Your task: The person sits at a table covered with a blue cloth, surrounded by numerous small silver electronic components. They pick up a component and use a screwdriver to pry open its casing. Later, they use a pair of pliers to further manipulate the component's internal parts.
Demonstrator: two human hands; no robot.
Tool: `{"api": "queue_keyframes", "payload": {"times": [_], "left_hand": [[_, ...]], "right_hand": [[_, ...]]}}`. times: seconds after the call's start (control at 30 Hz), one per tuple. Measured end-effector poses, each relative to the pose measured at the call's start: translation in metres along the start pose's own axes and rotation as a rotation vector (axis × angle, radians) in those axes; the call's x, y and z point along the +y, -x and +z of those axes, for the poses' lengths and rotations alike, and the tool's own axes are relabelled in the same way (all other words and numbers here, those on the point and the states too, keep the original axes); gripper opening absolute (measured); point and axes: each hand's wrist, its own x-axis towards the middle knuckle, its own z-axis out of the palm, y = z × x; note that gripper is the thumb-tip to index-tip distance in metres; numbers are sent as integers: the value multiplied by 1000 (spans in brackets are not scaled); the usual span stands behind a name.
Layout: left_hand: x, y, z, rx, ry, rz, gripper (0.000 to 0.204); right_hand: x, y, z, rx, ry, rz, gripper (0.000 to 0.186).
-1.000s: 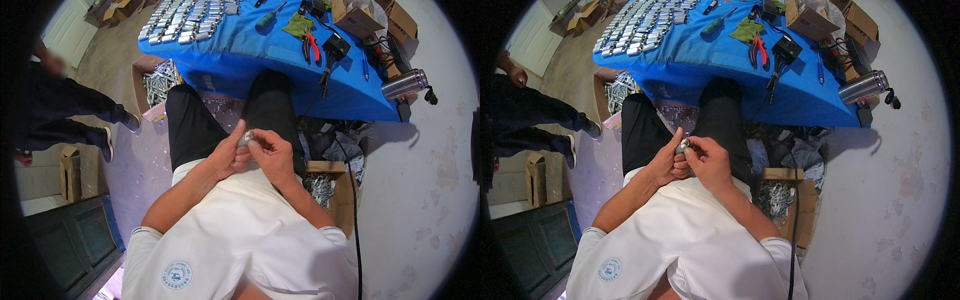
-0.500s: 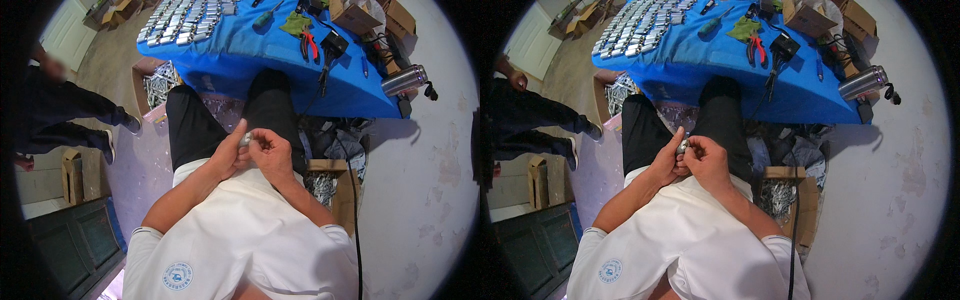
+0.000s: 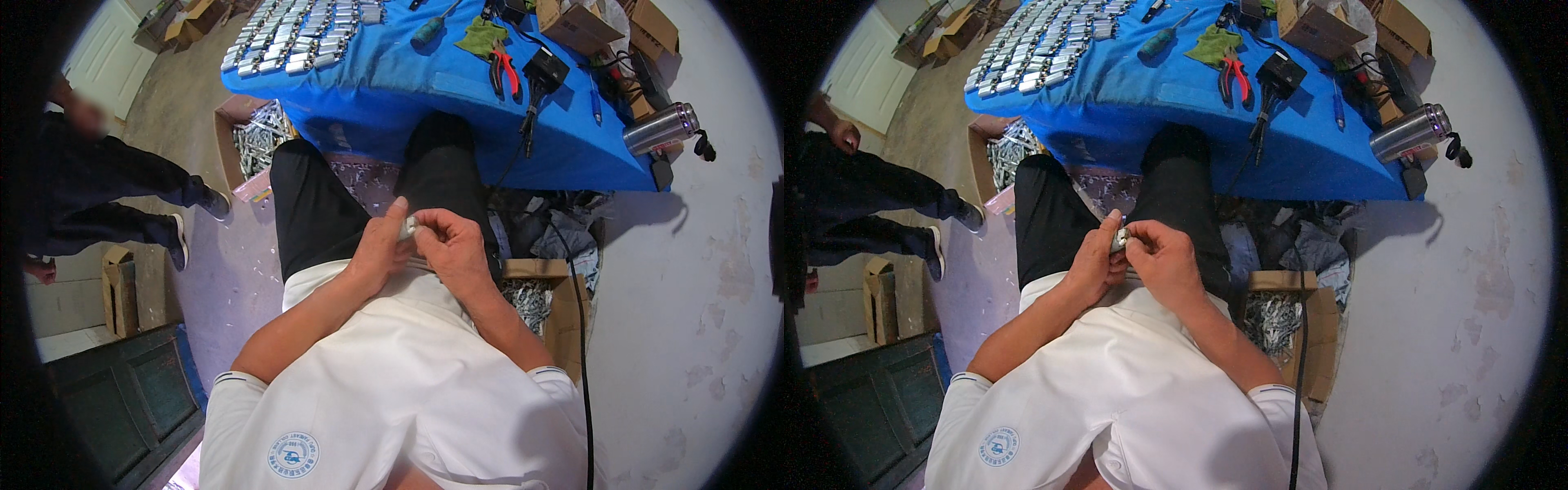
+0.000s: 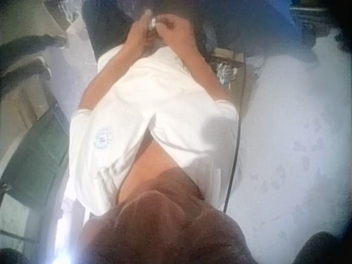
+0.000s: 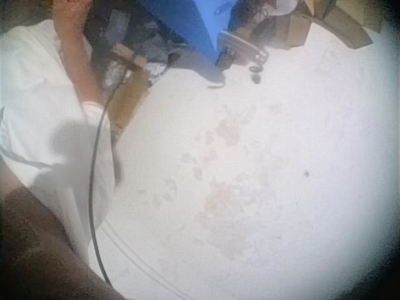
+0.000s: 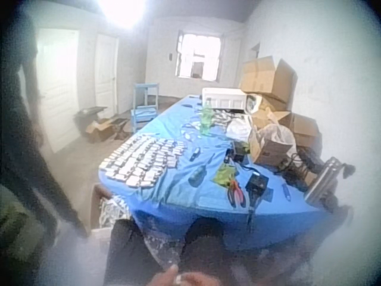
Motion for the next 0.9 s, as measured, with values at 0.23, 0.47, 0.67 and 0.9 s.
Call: {"api": "queue_keyframes", "payload": {"times": [0.23, 0.47, 0.67, 0.9], "left_hand": [[0, 2, 1, 13, -43, 8, 45], [-1, 4, 1, -8, -76, 89, 48], [9, 10, 11, 17, -230, 355, 52], [3, 9, 9, 48, -137, 492, 49]], "right_hand": [[-2, -3, -1, 13, 240, -121, 12], [-3, -3, -4, -17, 176, -215, 15], [5, -6, -9, -77, -102, -319, 18], [14, 0, -2, -32, -189, -245, 17]]}}
